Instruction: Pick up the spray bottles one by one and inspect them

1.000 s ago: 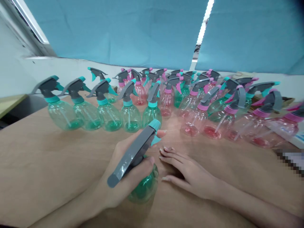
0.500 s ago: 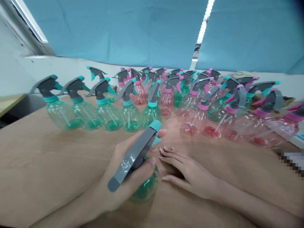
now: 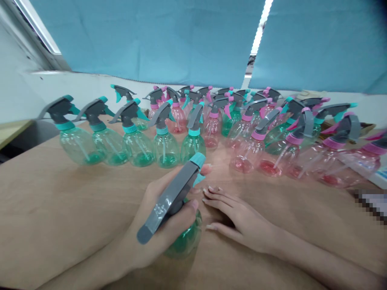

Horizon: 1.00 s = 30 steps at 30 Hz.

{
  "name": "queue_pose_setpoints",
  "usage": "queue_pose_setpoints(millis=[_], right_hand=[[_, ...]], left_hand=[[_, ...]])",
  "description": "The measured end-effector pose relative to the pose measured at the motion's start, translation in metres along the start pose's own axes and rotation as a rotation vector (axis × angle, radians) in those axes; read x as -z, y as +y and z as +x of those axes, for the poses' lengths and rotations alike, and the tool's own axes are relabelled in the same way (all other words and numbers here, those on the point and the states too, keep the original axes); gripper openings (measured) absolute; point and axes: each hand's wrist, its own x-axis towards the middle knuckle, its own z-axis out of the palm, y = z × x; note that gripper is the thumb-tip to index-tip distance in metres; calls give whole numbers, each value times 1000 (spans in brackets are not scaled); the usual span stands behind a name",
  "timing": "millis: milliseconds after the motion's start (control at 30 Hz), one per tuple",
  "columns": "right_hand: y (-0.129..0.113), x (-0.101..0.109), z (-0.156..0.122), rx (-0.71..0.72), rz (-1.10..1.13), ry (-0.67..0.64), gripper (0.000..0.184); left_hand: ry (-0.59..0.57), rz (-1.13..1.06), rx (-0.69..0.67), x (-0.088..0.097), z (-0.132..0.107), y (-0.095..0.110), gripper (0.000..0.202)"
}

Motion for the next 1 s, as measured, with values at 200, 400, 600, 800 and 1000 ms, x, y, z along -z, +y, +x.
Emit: queue_pose_setpoints(millis=[200, 400, 600, 800, 1000], right_hand=[[0, -1, 0, 4, 5, 14, 53], [0, 0, 0, -1, -2, 3, 53], [0, 1, 0, -1, -31, -23, 54], [0, 1, 0, 0, -20, -14, 53], [0, 0, 1, -4, -29, -24, 53]], left_hand=[[-43, -117, 17, -1, -3, -2, 61], [-26, -67, -2, -1, -2, -2, 56], [-19, 33, -9, 1, -1, -2, 51], [8, 136, 16, 0, 0, -1, 50], [31, 155, -54, 1, -1, -12, 48]])
